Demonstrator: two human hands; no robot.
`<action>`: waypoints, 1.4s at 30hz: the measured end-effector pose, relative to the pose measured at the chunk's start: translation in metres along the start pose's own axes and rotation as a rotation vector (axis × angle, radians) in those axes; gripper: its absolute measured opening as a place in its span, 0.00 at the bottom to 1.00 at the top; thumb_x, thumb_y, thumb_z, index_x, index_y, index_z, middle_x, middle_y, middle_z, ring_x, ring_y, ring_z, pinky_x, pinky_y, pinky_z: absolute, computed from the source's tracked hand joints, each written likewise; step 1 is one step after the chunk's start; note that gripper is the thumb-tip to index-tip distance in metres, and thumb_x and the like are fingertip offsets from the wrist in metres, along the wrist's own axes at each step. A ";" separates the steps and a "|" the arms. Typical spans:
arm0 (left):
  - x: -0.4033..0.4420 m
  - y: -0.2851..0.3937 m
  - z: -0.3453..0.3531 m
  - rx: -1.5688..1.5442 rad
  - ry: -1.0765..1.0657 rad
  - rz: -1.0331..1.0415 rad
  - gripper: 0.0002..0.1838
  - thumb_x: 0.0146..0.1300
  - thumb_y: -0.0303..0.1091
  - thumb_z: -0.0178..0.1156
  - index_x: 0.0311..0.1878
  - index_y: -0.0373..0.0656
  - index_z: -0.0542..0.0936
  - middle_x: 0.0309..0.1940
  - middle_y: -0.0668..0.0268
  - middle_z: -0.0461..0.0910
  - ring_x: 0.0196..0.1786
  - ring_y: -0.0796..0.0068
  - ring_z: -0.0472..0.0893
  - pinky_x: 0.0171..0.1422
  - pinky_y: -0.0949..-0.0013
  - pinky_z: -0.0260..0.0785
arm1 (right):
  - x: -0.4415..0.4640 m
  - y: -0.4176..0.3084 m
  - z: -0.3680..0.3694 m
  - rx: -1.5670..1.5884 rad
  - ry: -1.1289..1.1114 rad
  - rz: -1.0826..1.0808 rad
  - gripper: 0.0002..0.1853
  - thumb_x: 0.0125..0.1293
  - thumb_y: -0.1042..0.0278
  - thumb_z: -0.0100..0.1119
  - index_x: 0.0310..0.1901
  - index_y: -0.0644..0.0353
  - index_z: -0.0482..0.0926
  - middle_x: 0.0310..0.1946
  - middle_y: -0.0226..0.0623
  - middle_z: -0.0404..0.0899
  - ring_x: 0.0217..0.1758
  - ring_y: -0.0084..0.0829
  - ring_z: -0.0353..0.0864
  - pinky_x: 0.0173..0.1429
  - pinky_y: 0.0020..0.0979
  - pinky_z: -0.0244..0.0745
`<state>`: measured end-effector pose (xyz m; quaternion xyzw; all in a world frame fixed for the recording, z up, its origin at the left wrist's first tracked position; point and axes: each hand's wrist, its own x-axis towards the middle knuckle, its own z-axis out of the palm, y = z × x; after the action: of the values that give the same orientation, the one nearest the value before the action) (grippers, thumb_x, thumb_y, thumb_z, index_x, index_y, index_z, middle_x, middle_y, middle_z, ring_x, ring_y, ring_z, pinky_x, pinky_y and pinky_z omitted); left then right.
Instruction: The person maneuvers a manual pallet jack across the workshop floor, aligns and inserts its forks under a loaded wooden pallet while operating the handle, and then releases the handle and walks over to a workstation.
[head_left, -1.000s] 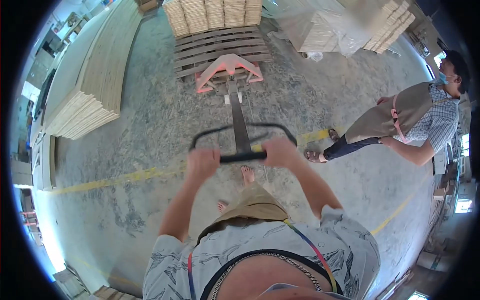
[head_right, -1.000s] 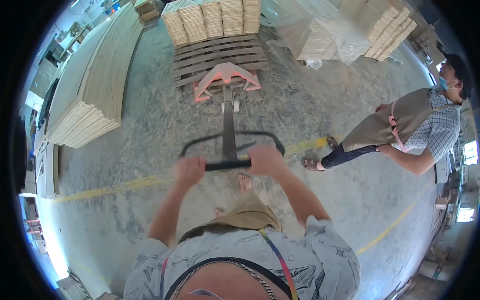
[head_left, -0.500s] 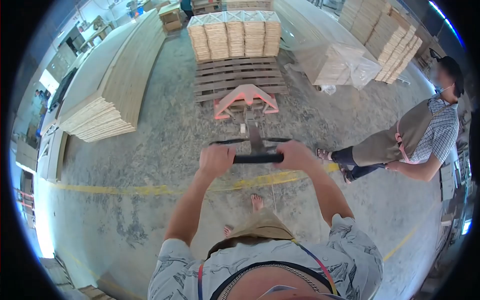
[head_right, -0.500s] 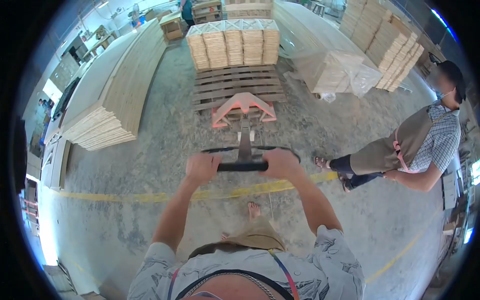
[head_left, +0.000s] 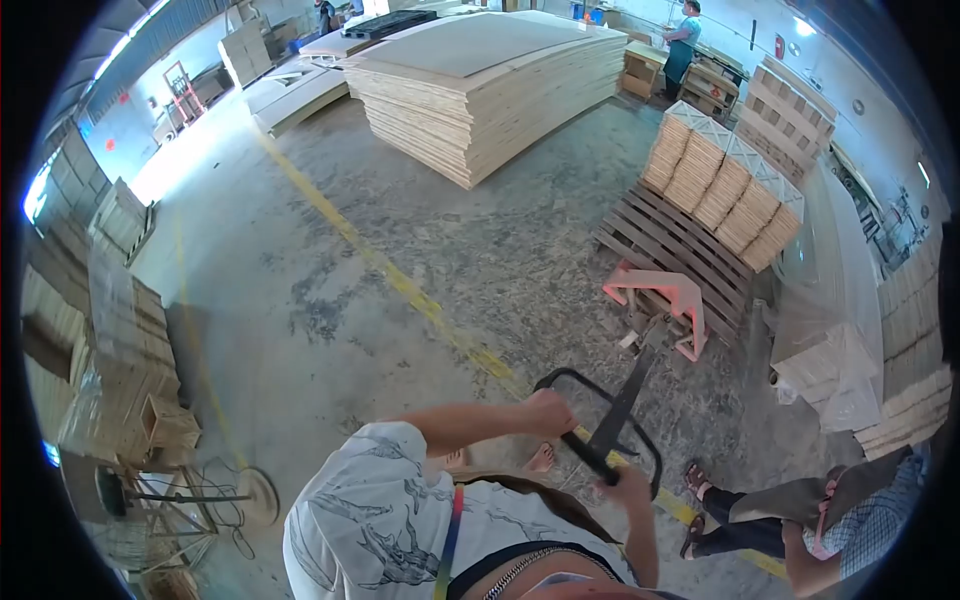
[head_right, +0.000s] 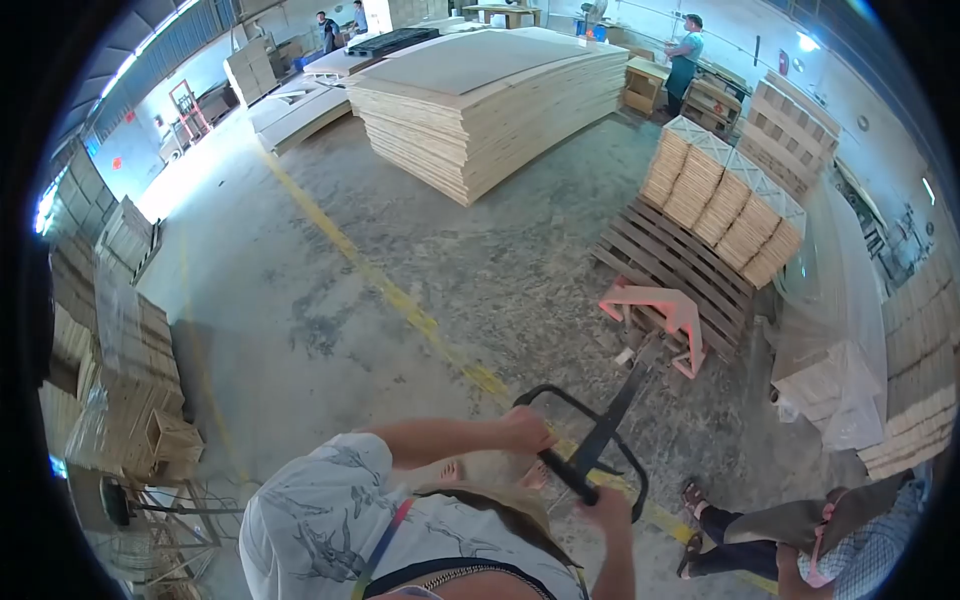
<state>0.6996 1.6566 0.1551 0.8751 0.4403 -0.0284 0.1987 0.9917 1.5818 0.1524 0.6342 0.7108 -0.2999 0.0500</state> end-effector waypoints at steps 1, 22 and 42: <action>0.007 0.001 -0.018 0.012 0.054 0.017 0.14 0.66 0.43 0.54 0.33 0.49 0.86 0.28 0.59 0.85 0.37 0.54 0.87 0.38 0.47 0.78 | 0.004 0.002 -0.026 0.045 -0.043 -0.004 0.23 0.49 0.43 0.75 0.34 0.58 0.87 0.31 0.49 0.85 0.41 0.51 0.87 0.44 0.47 0.80; -0.039 0.009 0.023 0.144 -0.001 0.046 0.14 0.70 0.41 0.52 0.38 0.50 0.85 0.35 0.59 0.88 0.42 0.54 0.87 0.49 0.51 0.76 | -0.018 -0.009 0.072 -0.181 0.214 0.108 0.17 0.56 0.49 0.68 0.38 0.53 0.87 0.35 0.42 0.86 0.44 0.47 0.87 0.48 0.48 0.81; -0.122 -0.002 0.054 -0.039 0.230 0.049 0.29 0.77 0.50 0.44 0.28 0.44 0.86 0.29 0.52 0.86 0.37 0.48 0.85 0.53 0.49 0.72 | -0.089 -0.082 0.105 -0.139 0.252 0.117 0.13 0.60 0.52 0.65 0.38 0.51 0.86 0.36 0.44 0.86 0.46 0.48 0.87 0.51 0.50 0.82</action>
<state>0.6302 1.5444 0.1325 0.8791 0.4390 0.0855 0.1647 0.8999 1.4512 0.1371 0.7021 0.6924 -0.1647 0.0216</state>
